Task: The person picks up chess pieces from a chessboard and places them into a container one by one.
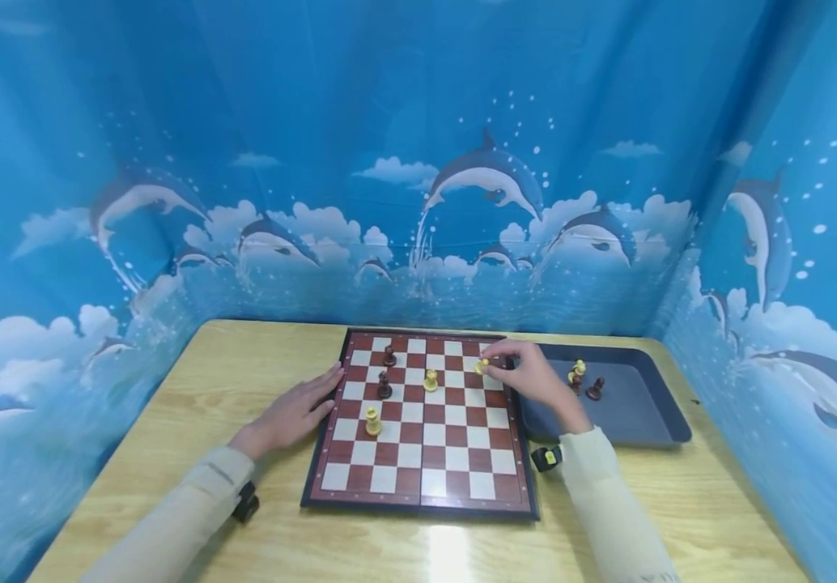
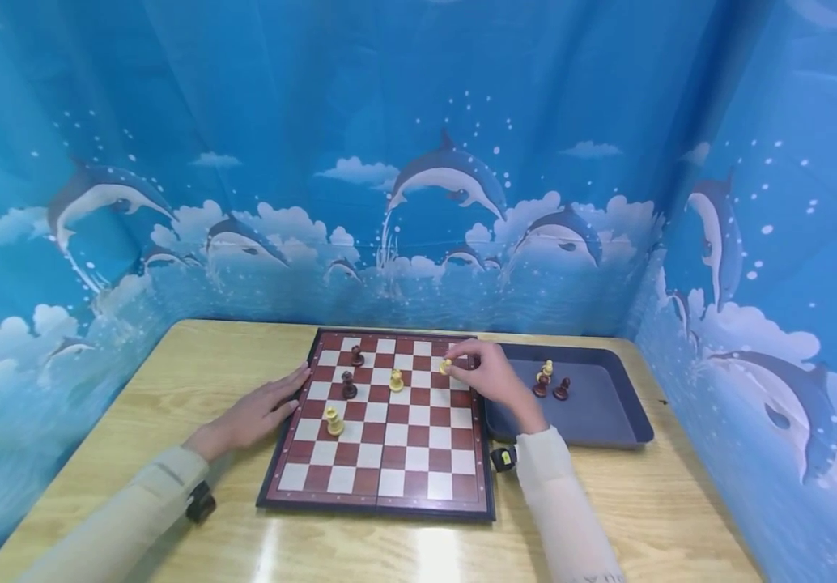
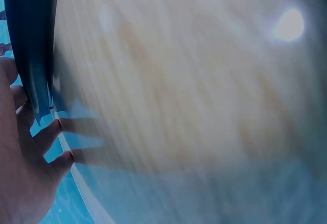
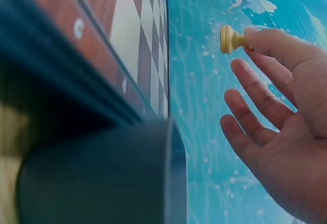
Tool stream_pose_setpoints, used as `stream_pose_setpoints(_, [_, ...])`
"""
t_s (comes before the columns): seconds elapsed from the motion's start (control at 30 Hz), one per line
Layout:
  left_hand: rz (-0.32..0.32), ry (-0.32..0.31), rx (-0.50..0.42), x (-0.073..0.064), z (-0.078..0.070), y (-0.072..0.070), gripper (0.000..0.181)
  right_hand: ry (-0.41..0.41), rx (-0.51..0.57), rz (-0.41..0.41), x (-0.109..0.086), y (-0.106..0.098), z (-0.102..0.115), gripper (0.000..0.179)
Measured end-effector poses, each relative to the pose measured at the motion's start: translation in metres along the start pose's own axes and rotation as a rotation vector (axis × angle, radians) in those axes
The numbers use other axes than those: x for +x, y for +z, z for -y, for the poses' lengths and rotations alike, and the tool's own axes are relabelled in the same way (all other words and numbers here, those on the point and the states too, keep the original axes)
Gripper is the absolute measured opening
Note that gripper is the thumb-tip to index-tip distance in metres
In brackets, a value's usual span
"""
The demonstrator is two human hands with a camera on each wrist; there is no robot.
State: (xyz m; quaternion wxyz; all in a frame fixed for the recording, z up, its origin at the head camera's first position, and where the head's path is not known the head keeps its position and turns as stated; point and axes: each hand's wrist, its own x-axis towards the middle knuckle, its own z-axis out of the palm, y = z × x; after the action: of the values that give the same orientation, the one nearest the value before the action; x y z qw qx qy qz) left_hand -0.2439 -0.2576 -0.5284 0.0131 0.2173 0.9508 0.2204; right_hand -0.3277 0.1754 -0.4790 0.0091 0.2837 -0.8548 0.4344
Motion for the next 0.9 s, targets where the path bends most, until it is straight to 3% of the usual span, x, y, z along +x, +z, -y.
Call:
stream_pose_setpoints(0.37, [0.003, 0.000, 0.008, 0.002, 0.002, -0.001, 0.058, 0.049, -0.051, -0.045, -0.030, -0.027, -0.001, 0.024])
stream_pose_setpoints(0.9, [-0.002, 0.002, -0.008, 0.002, -0.001, 0.000, 0.058, 0.079, -0.150, -0.099, -0.051, -0.051, 0.004, 0.019])
